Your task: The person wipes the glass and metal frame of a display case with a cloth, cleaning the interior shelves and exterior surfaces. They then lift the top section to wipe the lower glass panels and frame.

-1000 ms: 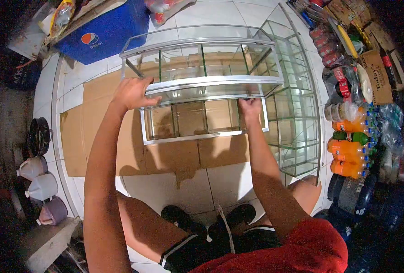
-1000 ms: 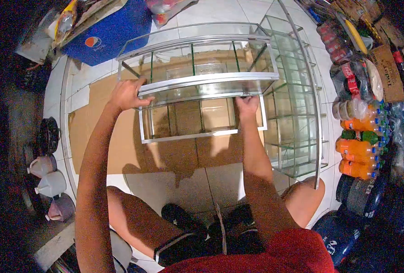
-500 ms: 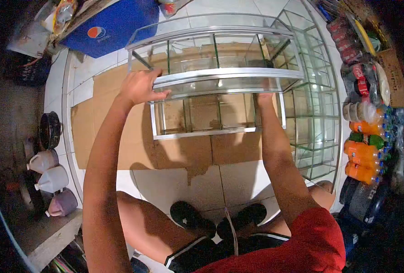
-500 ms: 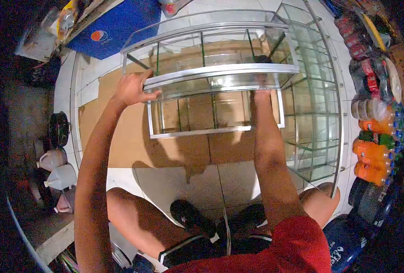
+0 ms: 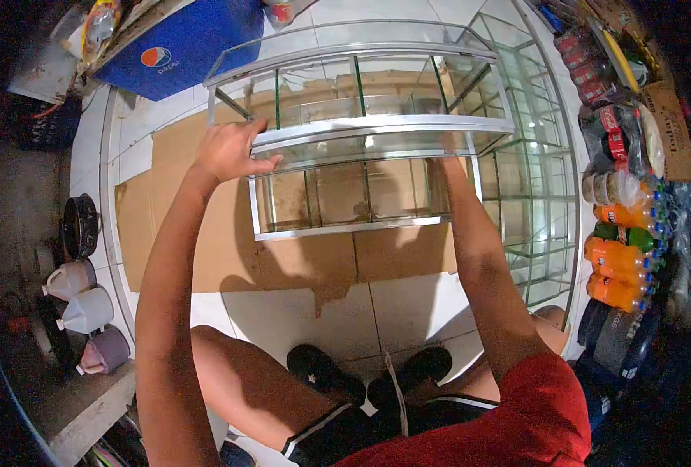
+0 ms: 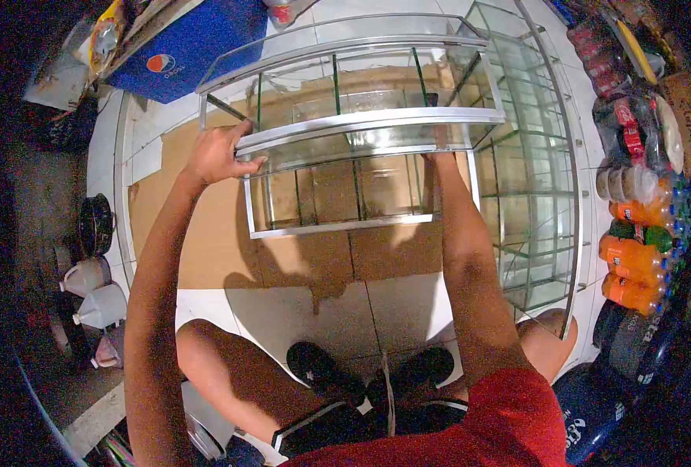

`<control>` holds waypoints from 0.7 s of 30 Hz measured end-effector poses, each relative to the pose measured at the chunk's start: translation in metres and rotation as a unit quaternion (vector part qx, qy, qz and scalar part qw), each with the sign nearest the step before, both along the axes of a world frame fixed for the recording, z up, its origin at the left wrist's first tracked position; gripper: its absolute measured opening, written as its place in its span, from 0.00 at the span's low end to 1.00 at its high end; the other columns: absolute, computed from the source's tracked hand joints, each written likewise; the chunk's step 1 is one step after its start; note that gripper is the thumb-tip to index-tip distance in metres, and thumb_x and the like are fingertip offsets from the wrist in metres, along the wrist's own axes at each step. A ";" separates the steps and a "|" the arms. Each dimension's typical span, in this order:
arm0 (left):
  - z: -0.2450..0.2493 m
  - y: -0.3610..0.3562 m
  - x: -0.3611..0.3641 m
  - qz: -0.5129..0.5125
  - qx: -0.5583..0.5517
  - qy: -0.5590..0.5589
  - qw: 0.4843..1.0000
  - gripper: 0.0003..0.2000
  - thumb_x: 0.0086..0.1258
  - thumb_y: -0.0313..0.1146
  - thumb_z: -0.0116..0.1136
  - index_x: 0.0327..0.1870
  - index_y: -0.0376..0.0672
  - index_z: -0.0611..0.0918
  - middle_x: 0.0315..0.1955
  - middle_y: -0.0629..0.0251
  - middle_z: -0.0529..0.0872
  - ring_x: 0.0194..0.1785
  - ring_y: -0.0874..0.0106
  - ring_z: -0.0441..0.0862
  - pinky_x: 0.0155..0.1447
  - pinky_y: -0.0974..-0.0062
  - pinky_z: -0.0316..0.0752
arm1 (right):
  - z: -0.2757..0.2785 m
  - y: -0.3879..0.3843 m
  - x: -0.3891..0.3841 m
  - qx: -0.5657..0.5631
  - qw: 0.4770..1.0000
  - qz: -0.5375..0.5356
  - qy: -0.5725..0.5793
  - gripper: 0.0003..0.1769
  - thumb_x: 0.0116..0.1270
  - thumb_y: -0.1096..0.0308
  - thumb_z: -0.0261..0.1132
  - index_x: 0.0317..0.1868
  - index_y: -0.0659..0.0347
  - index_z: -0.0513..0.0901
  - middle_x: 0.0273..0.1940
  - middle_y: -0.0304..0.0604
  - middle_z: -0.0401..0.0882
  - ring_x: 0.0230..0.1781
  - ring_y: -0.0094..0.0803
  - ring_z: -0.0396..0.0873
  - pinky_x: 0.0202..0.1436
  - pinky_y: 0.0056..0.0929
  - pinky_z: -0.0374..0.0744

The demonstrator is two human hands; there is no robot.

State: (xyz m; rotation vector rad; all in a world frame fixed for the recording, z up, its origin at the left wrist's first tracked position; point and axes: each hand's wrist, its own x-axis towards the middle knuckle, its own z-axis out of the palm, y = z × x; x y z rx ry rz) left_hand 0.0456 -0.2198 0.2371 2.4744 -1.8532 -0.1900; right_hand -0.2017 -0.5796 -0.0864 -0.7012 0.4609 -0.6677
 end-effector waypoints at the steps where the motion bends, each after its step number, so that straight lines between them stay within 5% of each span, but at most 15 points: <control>1: 0.001 0.000 0.001 0.001 0.012 -0.002 1.000 0.28 0.50 0.60 0.60 0.42 0.45 0.77 0.23 0.54 0.83 0.31 0.53 0.81 0.36 0.57 0.75 | 0.000 -0.001 0.000 -0.011 1.000 0.007 0.004 0.25 0.65 0.48 0.58 0.55 0.54 0.74 0.55 0.43 0.75 0.53 0.40 0.74 0.61 0.40 0.71; 8: 0.001 -0.002 -0.002 0.008 0.017 -0.015 1.000 0.27 0.49 0.60 0.61 0.37 0.45 0.76 0.23 0.55 0.83 0.31 0.53 0.81 0.37 0.57 0.76 | 0.007 -0.008 0.003 -0.092 0.994 0.052 0.035 0.25 0.63 0.47 0.59 0.55 0.53 0.74 0.56 0.44 0.74 0.55 0.39 0.73 0.64 0.38 0.69; 9: 0.001 -0.001 -0.002 0.009 0.009 -0.011 1.000 0.26 0.49 0.60 0.61 0.37 0.45 0.76 0.23 0.55 0.83 0.31 0.53 0.81 0.37 0.57 0.76 | 0.048 0.024 0.003 -0.399 0.887 0.003 0.233 0.26 0.63 0.48 0.59 0.57 0.53 0.73 0.57 0.45 0.73 0.59 0.39 0.70 0.66 0.40 0.65; 10: 0.000 -0.002 -0.002 0.009 0.000 -0.007 1.000 0.26 0.49 0.59 0.62 0.36 0.45 0.76 0.23 0.56 0.83 0.31 0.53 0.81 0.37 0.57 0.76 | 0.071 0.037 -0.001 -0.399 0.887 0.000 0.233 0.26 0.63 0.48 0.59 0.57 0.53 0.73 0.57 0.45 0.73 0.59 0.39 0.70 0.66 0.40 0.65; 12: 0.002 -0.003 -0.004 0.012 0.008 0.000 1.000 0.25 0.48 0.56 0.64 0.37 0.44 0.76 0.24 0.55 0.83 0.31 0.53 0.81 0.37 0.58 0.75 | 0.098 0.048 -0.008 -0.753 0.525 -0.013 0.396 0.26 0.69 0.53 0.50 0.62 0.58 0.67 0.57 0.48 0.70 0.58 0.39 0.68 0.65 0.40 0.64; 21: -0.003 -0.002 -0.002 0.023 -0.002 -0.012 1.000 0.26 0.47 0.59 0.63 0.36 0.44 0.76 0.23 0.54 0.83 0.31 0.53 0.81 0.37 0.58 0.75 | 0.115 0.040 -0.020 -0.703 0.408 0.162 0.560 0.29 0.68 0.49 0.49 0.64 0.57 0.63 0.62 0.50 0.64 0.63 0.42 0.63 0.69 0.46 0.58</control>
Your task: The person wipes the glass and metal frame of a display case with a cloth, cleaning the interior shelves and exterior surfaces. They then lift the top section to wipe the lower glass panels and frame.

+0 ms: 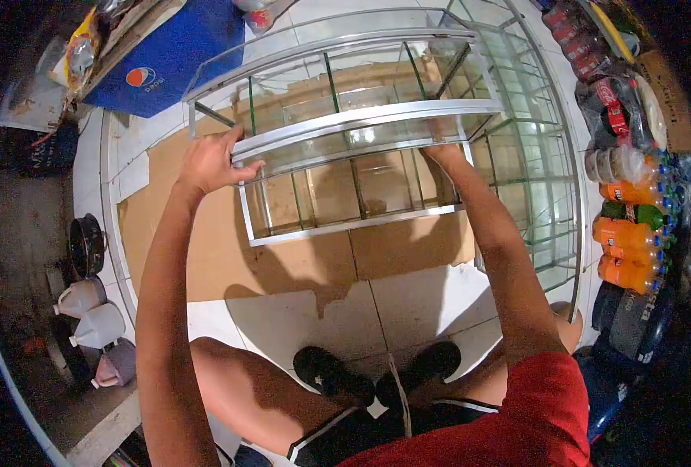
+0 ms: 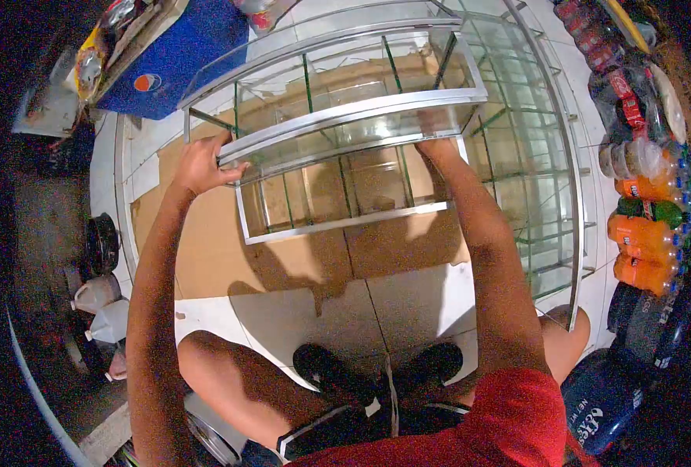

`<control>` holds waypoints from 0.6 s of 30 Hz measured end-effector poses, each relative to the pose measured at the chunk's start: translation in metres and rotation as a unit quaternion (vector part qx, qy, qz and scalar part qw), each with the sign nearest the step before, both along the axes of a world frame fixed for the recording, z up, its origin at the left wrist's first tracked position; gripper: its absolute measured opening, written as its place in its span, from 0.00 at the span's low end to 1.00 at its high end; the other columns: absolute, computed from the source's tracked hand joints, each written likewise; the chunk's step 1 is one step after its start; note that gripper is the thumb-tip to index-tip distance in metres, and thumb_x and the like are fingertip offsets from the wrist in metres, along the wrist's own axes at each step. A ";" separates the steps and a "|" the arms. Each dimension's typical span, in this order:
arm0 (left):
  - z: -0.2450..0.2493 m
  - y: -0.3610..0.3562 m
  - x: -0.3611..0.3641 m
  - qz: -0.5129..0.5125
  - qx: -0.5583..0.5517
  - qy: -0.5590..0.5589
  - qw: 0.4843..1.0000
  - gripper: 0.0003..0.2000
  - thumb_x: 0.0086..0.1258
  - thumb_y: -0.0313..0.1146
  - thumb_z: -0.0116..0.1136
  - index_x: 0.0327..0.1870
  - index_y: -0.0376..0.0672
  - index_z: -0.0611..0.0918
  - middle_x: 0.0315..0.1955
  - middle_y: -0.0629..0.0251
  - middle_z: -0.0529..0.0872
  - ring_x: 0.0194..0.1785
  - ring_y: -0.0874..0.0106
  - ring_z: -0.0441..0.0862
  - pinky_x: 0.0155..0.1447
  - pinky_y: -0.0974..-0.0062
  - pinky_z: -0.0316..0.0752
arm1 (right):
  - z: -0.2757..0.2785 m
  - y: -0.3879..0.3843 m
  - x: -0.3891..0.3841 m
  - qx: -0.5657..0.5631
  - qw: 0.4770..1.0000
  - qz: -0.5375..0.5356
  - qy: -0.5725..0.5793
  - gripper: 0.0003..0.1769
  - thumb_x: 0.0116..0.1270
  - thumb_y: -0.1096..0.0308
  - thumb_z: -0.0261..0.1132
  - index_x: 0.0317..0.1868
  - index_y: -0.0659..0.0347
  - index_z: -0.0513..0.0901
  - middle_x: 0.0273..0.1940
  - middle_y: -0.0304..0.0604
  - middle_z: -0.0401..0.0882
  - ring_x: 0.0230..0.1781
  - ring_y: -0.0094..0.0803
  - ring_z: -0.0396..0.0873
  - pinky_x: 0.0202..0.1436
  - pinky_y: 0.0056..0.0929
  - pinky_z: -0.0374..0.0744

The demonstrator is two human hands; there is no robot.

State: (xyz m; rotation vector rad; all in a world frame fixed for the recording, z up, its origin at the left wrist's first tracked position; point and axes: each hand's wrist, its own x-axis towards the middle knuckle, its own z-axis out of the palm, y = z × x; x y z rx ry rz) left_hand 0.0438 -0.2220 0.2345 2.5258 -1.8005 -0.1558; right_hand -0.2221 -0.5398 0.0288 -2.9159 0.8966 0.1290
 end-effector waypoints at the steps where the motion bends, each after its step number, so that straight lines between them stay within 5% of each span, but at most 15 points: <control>1: -0.001 0.001 -0.001 0.003 -0.006 -0.003 1.000 0.27 0.47 0.59 0.63 0.36 0.43 0.76 0.23 0.54 0.83 0.32 0.53 0.81 0.37 0.58 0.75 | 0.000 -0.002 -0.001 0.002 0.999 -0.004 0.038 0.30 0.68 0.49 0.49 0.64 0.57 0.63 0.63 0.50 0.64 0.64 0.42 0.62 0.69 0.47 0.57; 2: -0.001 0.000 -0.002 0.005 -0.007 -0.002 1.000 0.27 0.47 0.59 0.63 0.36 0.43 0.76 0.23 0.54 0.83 0.32 0.53 0.81 0.37 0.58 0.75 | -0.046 -0.010 -0.001 0.226 0.927 -0.024 -0.298 0.31 0.59 0.52 0.59 0.61 0.56 0.69 0.61 0.52 0.65 0.66 0.49 0.58 0.72 0.48 0.49; 3: 0.001 -0.001 -0.002 0.006 0.012 0.001 1.000 0.27 0.47 0.59 0.63 0.36 0.43 0.76 0.23 0.54 0.83 0.32 0.53 0.81 0.37 0.58 0.75 | -0.080 -0.020 0.002 0.227 0.927 -0.025 -0.298 0.31 0.59 0.52 0.59 0.61 0.56 0.69 0.61 0.52 0.65 0.66 0.49 0.58 0.72 0.48 0.49; 5: 0.003 -0.001 0.000 0.007 0.030 0.001 1.000 0.27 0.47 0.58 0.63 0.36 0.42 0.76 0.23 0.54 0.83 0.32 0.53 0.81 0.37 0.58 0.75 | -0.107 -0.031 0.012 -0.092 0.991 0.001 -0.098 0.31 0.60 0.53 0.59 0.62 0.57 0.68 0.63 0.52 0.63 0.67 0.50 0.57 0.72 0.49 0.48; 9: 0.000 0.001 -0.002 -0.001 0.004 0.006 1.000 0.27 0.48 0.58 0.63 0.36 0.42 0.76 0.24 0.53 0.83 0.31 0.53 0.81 0.36 0.58 0.75 | -0.049 -0.012 -0.006 0.004 0.963 0.067 -0.262 0.29 0.66 0.55 0.52 0.65 0.58 0.63 0.64 0.51 0.61 0.64 0.46 0.61 0.70 0.52 0.55; 11: 0.004 0.001 -0.002 -0.002 -0.003 0.010 1.000 0.27 0.48 0.58 0.63 0.36 0.42 0.76 0.24 0.53 0.83 0.31 0.53 0.82 0.36 0.59 0.75 | -0.029 -0.003 -0.013 -0.222 0.940 0.106 -0.237 0.25 0.60 0.58 0.57 0.57 0.58 0.73 0.59 0.54 0.69 0.56 0.47 0.71 0.61 0.49 0.68; 12: 0.005 0.000 -0.003 -0.001 0.004 0.003 1.000 0.27 0.48 0.58 0.63 0.37 0.42 0.76 0.24 0.53 0.83 0.31 0.53 0.82 0.36 0.59 0.75 | -0.023 0.001 -0.017 -0.224 0.939 0.110 -0.236 0.25 0.60 0.58 0.57 0.57 0.58 0.73 0.59 0.54 0.69 0.56 0.47 0.71 0.61 0.49 0.68; 14: 0.005 0.001 -0.003 0.001 0.010 0.000 1.000 0.27 0.48 0.58 0.62 0.37 0.42 0.77 0.24 0.53 0.83 0.31 0.54 0.82 0.37 0.59 0.75 | -0.013 0.010 -0.029 -0.193 0.973 0.102 -0.071 0.17 0.57 0.61 0.58 0.44 0.61 0.81 0.47 0.53 0.79 0.45 0.46 0.78 0.52 0.46 0.74; 18: 0.008 0.002 -0.005 -0.006 -0.005 0.007 1.000 0.26 0.47 0.56 0.64 0.37 0.43 0.77 0.24 0.53 0.83 0.31 0.53 0.81 0.37 0.58 0.75 | 0.043 0.048 -0.044 -0.104 0.983 0.129 0.082 0.13 0.57 0.63 0.57 0.35 0.61 0.84 0.36 0.48 0.83 0.41 0.41 0.81 0.50 0.43 0.74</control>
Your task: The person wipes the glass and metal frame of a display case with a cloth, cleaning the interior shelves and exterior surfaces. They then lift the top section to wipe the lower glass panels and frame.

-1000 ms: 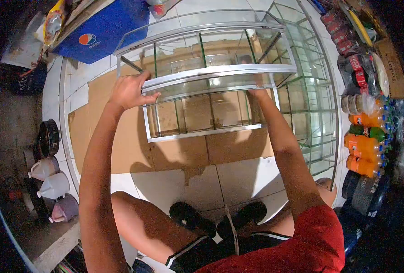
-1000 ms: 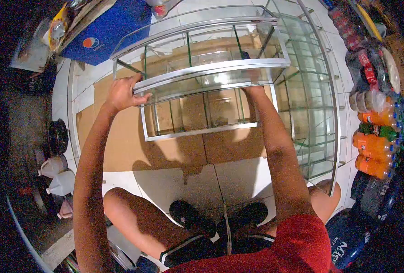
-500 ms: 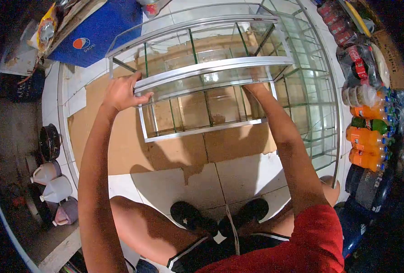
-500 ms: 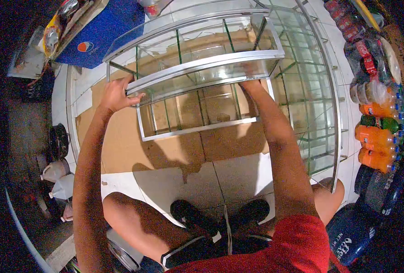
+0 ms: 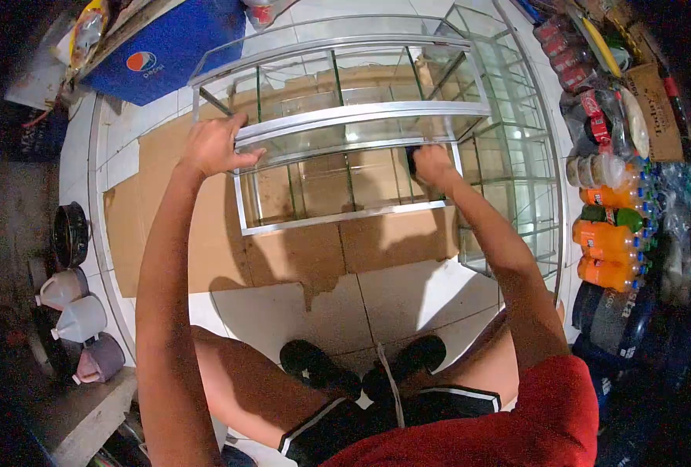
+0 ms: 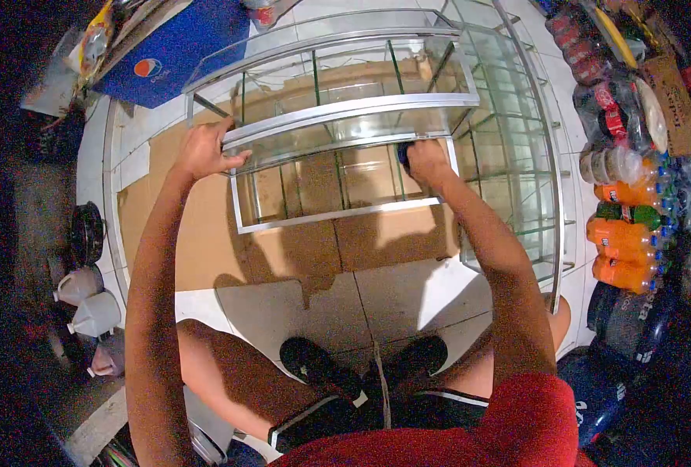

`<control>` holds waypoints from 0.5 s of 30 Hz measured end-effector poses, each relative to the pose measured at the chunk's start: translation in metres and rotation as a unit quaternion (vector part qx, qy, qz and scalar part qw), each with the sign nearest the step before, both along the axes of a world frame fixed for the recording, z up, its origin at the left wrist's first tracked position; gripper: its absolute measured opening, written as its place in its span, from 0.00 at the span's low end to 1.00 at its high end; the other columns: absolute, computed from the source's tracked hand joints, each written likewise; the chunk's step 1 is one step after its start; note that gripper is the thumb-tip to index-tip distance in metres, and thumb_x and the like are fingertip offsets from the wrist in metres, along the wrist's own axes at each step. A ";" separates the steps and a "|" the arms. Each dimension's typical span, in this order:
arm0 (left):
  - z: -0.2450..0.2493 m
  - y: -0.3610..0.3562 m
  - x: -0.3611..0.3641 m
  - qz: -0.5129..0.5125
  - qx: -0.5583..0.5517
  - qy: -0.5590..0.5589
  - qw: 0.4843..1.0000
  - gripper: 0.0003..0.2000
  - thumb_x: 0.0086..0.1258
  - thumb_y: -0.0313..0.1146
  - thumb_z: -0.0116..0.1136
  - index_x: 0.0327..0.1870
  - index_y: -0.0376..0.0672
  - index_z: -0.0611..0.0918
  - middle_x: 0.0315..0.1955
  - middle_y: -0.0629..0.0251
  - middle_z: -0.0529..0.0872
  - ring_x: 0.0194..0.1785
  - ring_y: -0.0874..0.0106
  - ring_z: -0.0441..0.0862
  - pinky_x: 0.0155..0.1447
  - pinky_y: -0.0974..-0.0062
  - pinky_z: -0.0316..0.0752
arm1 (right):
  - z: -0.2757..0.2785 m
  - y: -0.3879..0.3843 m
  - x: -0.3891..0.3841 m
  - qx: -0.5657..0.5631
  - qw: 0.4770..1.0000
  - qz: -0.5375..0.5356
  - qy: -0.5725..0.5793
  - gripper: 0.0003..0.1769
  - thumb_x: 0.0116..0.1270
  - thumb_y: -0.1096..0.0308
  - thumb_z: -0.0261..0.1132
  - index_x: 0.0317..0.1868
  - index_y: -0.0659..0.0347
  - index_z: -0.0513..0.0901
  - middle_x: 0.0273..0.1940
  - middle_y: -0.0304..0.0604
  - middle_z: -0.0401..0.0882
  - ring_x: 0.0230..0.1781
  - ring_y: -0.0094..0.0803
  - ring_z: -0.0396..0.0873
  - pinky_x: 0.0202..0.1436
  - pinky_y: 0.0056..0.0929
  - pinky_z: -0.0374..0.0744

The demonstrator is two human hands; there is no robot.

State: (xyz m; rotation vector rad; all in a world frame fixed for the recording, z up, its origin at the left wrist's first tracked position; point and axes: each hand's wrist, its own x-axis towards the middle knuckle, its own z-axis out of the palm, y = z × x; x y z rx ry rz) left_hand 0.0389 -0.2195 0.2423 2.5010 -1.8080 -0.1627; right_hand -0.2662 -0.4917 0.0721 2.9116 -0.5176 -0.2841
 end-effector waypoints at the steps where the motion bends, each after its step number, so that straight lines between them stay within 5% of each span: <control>1: 0.002 0.001 -0.001 -0.001 -0.011 0.005 1.000 0.26 0.47 0.54 0.66 0.37 0.43 0.76 0.24 0.54 0.83 0.31 0.52 0.81 0.37 0.58 0.75 | 0.018 0.013 -0.004 0.027 0.995 0.015 0.095 0.13 0.57 0.63 0.57 0.34 0.62 0.84 0.35 0.48 0.83 0.39 0.42 0.82 0.49 0.42 0.75; 2: 0.001 0.002 0.000 0.002 -0.013 0.008 1.000 0.26 0.47 0.54 0.66 0.37 0.43 0.76 0.24 0.54 0.83 0.31 0.52 0.81 0.37 0.58 0.75 | 0.026 0.020 -0.007 0.054 0.980 0.030 0.189 0.13 0.56 0.63 0.57 0.32 0.62 0.85 0.33 0.48 0.84 0.37 0.42 0.82 0.47 0.41 0.76; 7: 0.001 0.003 0.000 -0.003 0.005 -0.011 1.000 0.28 0.49 0.59 0.61 0.41 0.43 0.78 0.28 0.54 0.84 0.33 0.54 0.82 0.39 0.59 0.76 | 0.012 -0.001 -0.016 0.128 0.967 0.039 0.218 0.14 0.53 0.62 0.58 0.29 0.64 0.85 0.32 0.52 0.83 0.35 0.44 0.83 0.40 0.40 0.78; 9: 0.002 0.003 0.001 -0.004 -0.001 -0.002 1.000 0.28 0.49 0.59 0.61 0.41 0.43 0.78 0.28 0.53 0.84 0.34 0.54 0.82 0.39 0.59 0.76 | 0.013 -0.006 -0.019 0.296 0.928 -0.006 0.225 0.14 0.50 0.65 0.58 0.31 0.67 0.83 0.32 0.58 0.82 0.33 0.49 0.81 0.39 0.40 0.77; 15: 0.003 0.005 0.000 0.003 -0.009 0.001 1.000 0.26 0.49 0.58 0.61 0.40 0.45 0.78 0.29 0.53 0.84 0.34 0.53 0.81 0.39 0.58 0.75 | 0.018 -0.003 -0.016 0.387 0.888 -0.010 0.249 0.15 0.47 0.65 0.59 0.31 0.68 0.82 0.33 0.54 0.82 0.31 0.48 0.78 0.35 0.42 0.74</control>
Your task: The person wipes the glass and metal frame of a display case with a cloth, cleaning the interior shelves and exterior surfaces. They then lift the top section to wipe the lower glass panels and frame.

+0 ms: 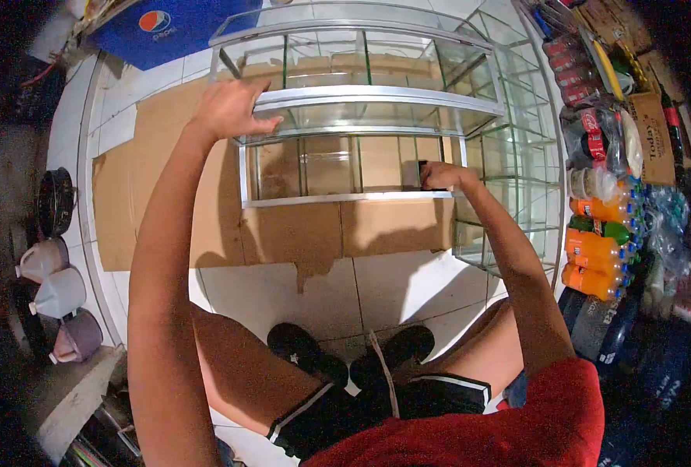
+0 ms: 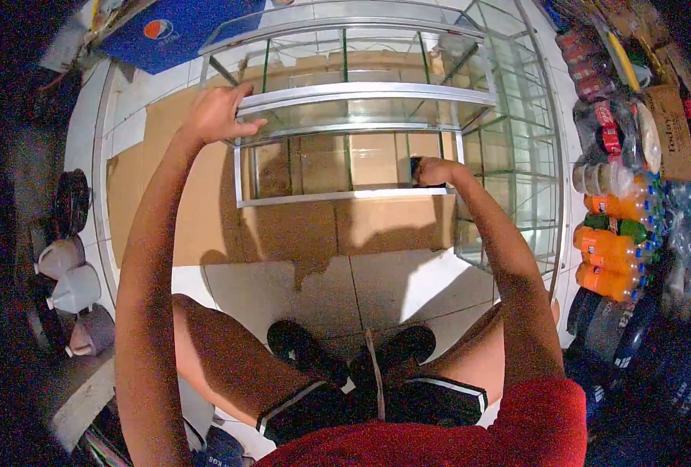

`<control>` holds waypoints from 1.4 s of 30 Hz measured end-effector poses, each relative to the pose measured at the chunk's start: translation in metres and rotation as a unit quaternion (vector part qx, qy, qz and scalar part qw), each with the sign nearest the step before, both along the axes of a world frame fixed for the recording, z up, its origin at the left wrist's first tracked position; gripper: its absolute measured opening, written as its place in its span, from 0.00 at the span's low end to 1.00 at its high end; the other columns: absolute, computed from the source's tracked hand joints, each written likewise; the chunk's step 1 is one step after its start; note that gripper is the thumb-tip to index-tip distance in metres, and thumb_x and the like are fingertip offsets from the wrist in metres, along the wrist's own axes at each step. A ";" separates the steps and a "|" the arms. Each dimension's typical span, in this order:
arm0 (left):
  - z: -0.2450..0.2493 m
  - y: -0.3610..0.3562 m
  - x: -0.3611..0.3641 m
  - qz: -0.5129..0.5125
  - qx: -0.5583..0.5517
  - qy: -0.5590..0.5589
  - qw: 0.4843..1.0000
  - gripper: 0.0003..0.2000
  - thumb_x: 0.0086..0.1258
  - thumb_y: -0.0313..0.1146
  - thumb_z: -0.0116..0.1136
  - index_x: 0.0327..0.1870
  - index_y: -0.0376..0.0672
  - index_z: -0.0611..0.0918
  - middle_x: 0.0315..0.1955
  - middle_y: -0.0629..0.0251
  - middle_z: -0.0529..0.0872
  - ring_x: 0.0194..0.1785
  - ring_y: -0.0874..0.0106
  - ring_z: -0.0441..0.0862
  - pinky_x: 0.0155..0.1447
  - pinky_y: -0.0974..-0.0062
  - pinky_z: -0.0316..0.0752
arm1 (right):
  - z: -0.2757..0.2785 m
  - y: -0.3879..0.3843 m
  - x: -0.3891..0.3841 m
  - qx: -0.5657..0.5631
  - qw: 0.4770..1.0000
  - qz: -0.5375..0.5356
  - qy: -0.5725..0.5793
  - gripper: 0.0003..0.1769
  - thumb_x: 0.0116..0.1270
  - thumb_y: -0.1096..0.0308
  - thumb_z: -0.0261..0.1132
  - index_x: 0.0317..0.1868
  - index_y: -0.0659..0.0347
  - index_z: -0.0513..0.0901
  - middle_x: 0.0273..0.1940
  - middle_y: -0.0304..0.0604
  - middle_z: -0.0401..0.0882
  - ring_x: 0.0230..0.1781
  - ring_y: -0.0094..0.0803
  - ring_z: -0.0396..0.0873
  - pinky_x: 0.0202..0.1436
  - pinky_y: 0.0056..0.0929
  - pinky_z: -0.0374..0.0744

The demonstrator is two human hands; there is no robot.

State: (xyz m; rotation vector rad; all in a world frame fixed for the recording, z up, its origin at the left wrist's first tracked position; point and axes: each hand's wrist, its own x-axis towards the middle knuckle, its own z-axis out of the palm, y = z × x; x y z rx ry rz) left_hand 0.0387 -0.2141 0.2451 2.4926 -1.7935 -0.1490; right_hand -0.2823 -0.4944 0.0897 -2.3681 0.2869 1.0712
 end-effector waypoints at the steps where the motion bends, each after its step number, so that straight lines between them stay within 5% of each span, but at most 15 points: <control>1: -0.001 0.000 0.000 -0.010 -0.006 -0.005 1.000 0.25 0.50 0.58 0.61 0.39 0.45 0.78 0.29 0.53 0.84 0.34 0.53 0.81 0.39 0.58 0.75 | 0.000 0.005 0.002 0.033 0.999 -0.001 -0.027 0.15 0.47 0.65 0.60 0.30 0.69 0.82 0.33 0.54 0.81 0.33 0.47 0.78 0.37 0.41 0.73; 4: -0.002 0.002 0.001 -0.021 -0.007 -0.010 1.000 0.25 0.50 0.58 0.60 0.38 0.44 0.78 0.29 0.54 0.84 0.34 0.53 0.80 0.39 0.58 0.75 | -0.001 0.008 -0.001 0.082 0.997 -0.009 -0.008 0.13 0.50 0.68 0.61 0.30 0.71 0.81 0.35 0.55 0.78 0.42 0.43 0.74 0.46 0.37 0.72; 6: -0.001 0.002 0.001 -0.033 -0.018 -0.021 0.999 0.26 0.51 0.59 0.59 0.40 0.44 0.77 0.29 0.53 0.84 0.34 0.53 0.81 0.40 0.58 0.75 | -0.022 -0.004 -0.012 0.144 0.981 -0.063 -0.117 0.11 0.49 0.66 0.59 0.24 0.69 0.77 0.26 0.53 0.77 0.28 0.37 0.72 0.36 0.34 0.71; 8: -0.004 0.001 0.002 -0.028 -0.006 -0.029 0.999 0.27 0.52 0.59 0.58 0.42 0.43 0.77 0.29 0.53 0.84 0.34 0.53 0.81 0.40 0.58 0.75 | -0.031 -0.005 -0.010 0.127 0.985 -0.074 -0.089 0.09 0.51 0.69 0.57 0.26 0.68 0.77 0.28 0.45 0.76 0.31 0.30 0.71 0.37 0.29 0.71; 10: -0.010 0.002 0.007 -0.023 0.007 -0.036 0.999 0.28 0.52 0.59 0.57 0.44 0.43 0.77 0.29 0.52 0.84 0.34 0.53 0.81 0.41 0.58 0.75 | -0.032 -0.003 -0.009 0.196 0.927 -0.298 -0.119 0.07 0.53 0.72 0.56 0.29 0.67 0.79 0.29 0.39 0.76 0.31 0.27 0.72 0.37 0.25 0.71; 12: -0.019 0.002 0.012 -0.040 -0.022 -0.039 0.998 0.30 0.53 0.60 0.56 0.47 0.43 0.77 0.28 0.52 0.84 0.34 0.53 0.82 0.42 0.58 0.76 | -0.025 -0.008 0.002 0.167 0.915 -0.336 -0.148 0.15 0.53 0.78 0.54 0.41 0.65 0.79 0.31 0.40 0.77 0.33 0.27 0.74 0.39 0.25 0.73; 15: -0.018 0.002 0.011 -0.049 -0.040 -0.035 0.997 0.29 0.52 0.60 0.57 0.46 0.43 0.77 0.28 0.52 0.84 0.34 0.53 0.82 0.42 0.58 0.76 | -0.059 -0.032 0.023 0.140 0.923 -0.317 -0.165 0.17 0.56 0.74 0.52 0.46 0.65 0.77 0.35 0.47 0.80 0.35 0.34 0.77 0.42 0.30 0.75; 17: -0.019 0.002 0.011 -0.048 -0.038 -0.037 0.997 0.29 0.52 0.60 0.57 0.45 0.43 0.77 0.28 0.52 0.84 0.35 0.53 0.82 0.42 0.58 0.76 | -0.084 -0.040 0.042 -0.054 0.960 -0.218 -0.167 0.18 0.61 0.66 0.50 0.48 0.65 0.77 0.44 0.53 0.80 0.43 0.43 0.78 0.49 0.38 0.75; 18: -0.019 0.002 0.011 -0.047 -0.036 -0.039 0.997 0.29 0.52 0.60 0.57 0.44 0.43 0.78 0.28 0.52 0.84 0.35 0.53 0.82 0.42 0.58 0.76 | -0.085 -0.042 0.041 -0.051 0.960 -0.218 -0.168 0.18 0.61 0.66 0.50 0.48 0.65 0.77 0.44 0.53 0.80 0.43 0.43 0.78 0.49 0.38 0.75; 20: -0.016 0.001 0.009 -0.040 -0.019 -0.038 0.998 0.29 0.51 0.58 0.60 0.45 0.42 0.77 0.29 0.52 0.84 0.35 0.53 0.82 0.42 0.59 0.76 | -0.073 -0.043 0.038 -0.105 0.944 -0.137 -0.282 0.19 0.64 0.64 0.49 0.48 0.64 0.79 0.53 0.51 0.77 0.52 0.48 0.73 0.57 0.40 0.68; 33: -0.012 -0.001 0.002 -0.024 -0.019 -0.036 0.999 0.31 0.49 0.57 0.63 0.48 0.41 0.76 0.28 0.53 0.84 0.34 0.55 0.82 0.40 0.59 0.76 | -0.147 -0.059 0.054 -0.053 0.944 -0.262 -0.193 0.22 0.63 0.56 0.52 0.51 0.61 0.77 0.60 0.56 0.69 0.60 0.49 0.67 0.62 0.39 0.66; 37: -0.007 -0.002 0.001 -0.026 0.000 -0.047 0.999 0.29 0.52 0.60 0.58 0.45 0.43 0.77 0.31 0.54 0.85 0.35 0.55 0.82 0.40 0.59 0.76 | -0.126 -0.066 0.057 -0.058 0.944 -0.273 -0.174 0.22 0.62 0.55 0.53 0.50 0.60 0.77 0.62 0.57 0.66 0.61 0.50 0.66 0.63 0.39 0.67; 42: -0.006 -0.001 0.002 -0.020 0.017 -0.029 0.999 0.28 0.52 0.59 0.58 0.44 0.44 0.77 0.32 0.54 0.84 0.36 0.54 0.82 0.41 0.57 0.76 | -0.014 -0.007 0.027 -0.163 0.969 -0.061 -0.176 0.18 0.49 0.68 0.61 0.44 0.62 0.80 0.58 0.62 0.67 0.58 0.57 0.66 0.61 0.42 0.68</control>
